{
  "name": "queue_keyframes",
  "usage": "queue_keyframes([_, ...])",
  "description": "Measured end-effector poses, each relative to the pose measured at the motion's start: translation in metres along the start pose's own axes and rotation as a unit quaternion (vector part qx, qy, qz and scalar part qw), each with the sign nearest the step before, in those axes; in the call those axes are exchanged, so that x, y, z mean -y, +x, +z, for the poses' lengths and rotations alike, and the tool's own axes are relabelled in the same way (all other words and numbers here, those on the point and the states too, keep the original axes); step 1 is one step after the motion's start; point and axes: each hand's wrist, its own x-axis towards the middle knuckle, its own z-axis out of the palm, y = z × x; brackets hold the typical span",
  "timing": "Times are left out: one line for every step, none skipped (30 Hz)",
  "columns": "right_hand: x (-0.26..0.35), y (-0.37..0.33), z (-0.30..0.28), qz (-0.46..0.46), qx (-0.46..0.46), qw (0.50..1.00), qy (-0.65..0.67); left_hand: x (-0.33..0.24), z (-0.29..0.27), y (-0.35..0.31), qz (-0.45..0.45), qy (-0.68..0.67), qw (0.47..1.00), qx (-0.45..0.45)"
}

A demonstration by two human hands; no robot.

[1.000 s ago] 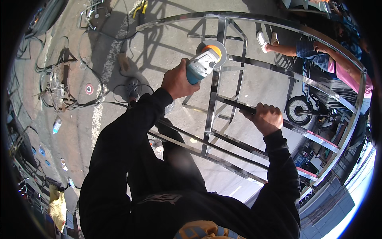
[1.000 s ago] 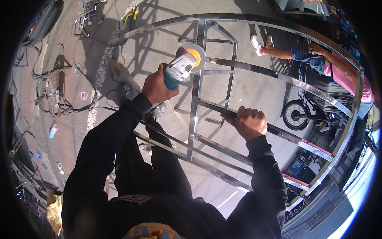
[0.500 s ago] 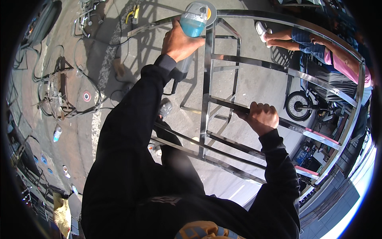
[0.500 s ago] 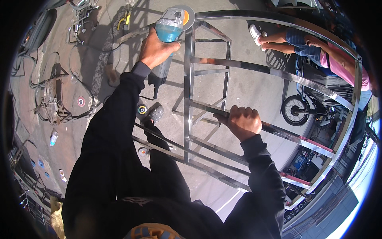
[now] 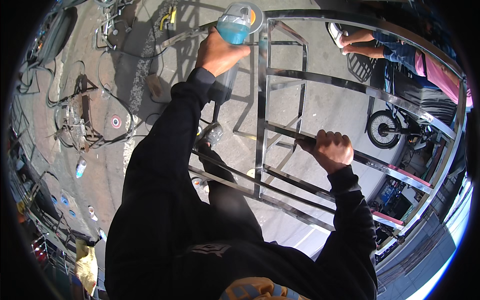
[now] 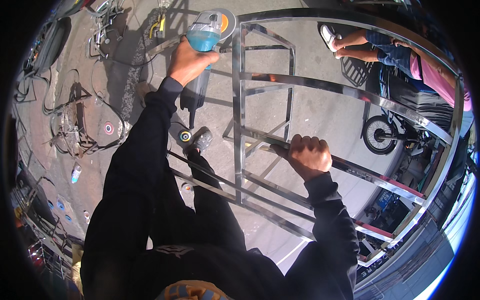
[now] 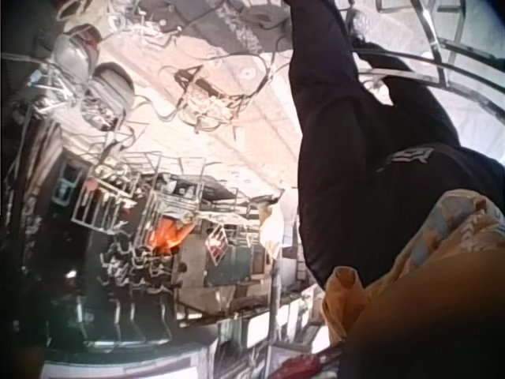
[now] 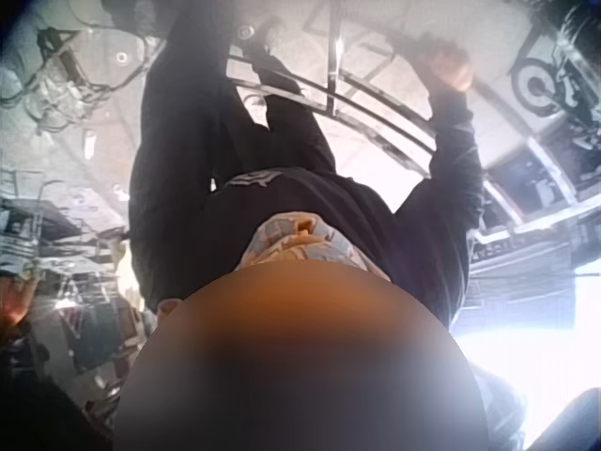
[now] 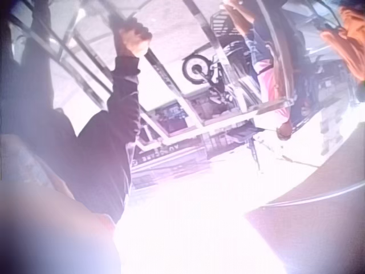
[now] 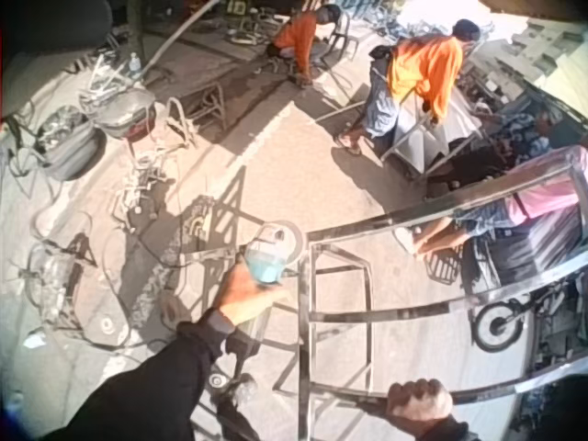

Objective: The person welds joints on a metal frame using a handheld welding torch, then switches to an angle grinder to smooth the welded areas. The person repositions the frame and continues grinding along the joints.

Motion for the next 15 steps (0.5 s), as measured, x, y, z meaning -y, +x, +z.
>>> queue_keyframes([0.000,-0.001,0.000,0.002,0.014,1.000,0.000,0.000,0.000,-0.001,-0.010,-0.008,1.000,0.004])
queue_keyframes([0.001,-0.001,0.000,0.002,0.008,1.000,0.000,-0.002,0.000,-0.001,-0.013,-0.018,1.000,0.006])
queue_keyframes([0.001,-0.001,0.000,0.004,0.007,1.000,0.004,-0.004,0.000,-0.001,-0.014,-0.027,0.999,0.007])
queue_keyframes([0.001,-0.001,0.001,0.007,0.011,1.000,0.009,-0.008,0.001,-0.001,-0.016,-0.024,1.000,0.003])
queue_keyframes([0.001,-0.001,0.001,0.005,0.000,1.000,0.007,-0.013,0.004,0.000,-0.018,-0.022,1.000,0.000])
queue_keyframes([0.001,-0.001,0.002,0.004,-0.008,1.000,0.006,-0.020,0.006,0.001,-0.024,-0.021,0.999,-0.003])
queue_keyframes([0.001,-0.001,0.003,0.004,-0.015,1.000,0.005,-0.026,0.007,0.002,-0.011,-0.025,1.000,0.016])
queue_keyframes([0.001,-0.001,0.003,0.002,-0.013,1.000,0.007,-0.034,0.009,0.004,-0.001,-0.030,0.999,0.035])
queue_keyframes([0.001,-0.001,0.004,0.001,-0.014,1.000,0.007,-0.041,0.010,0.006,0.017,-0.034,0.998,0.052])
queue_keyframes([0.001,-0.001,0.004,0.000,-0.015,1.000,0.009,-0.049,0.012,0.006,0.018,-0.034,0.997,0.062])
queue_keyframes([0.001,-0.001,0.004,0.001,-0.016,1.000,0.011,-0.055,0.014,0.006,0.023,-0.034,0.997,0.069])
queue_keyframes([0.001,-0.001,0.004,0.001,-0.017,1.000,0.014,-0.061,0.016,0.007,0.035,-0.036,0.996,0.077])
queue_keyframes([0.001,-0.001,0.005,0.000,-0.015,1.000,0.014,-0.067,0.018,0.010,0.019,-0.017,0.994,0.108])
queue_keyframes([0.001,-0.001,0.005,-0.001,-0.018,1.000,0.014,-0.072,0.021,0.012,0.021,-0.014,0.996,0.087])
queue_keyframes([0.001,-0.001,0.005,-0.004,-0.017,1.000,0.012,-0.077,0.026,0.011,0.023,-0.013,0.997,0.066])
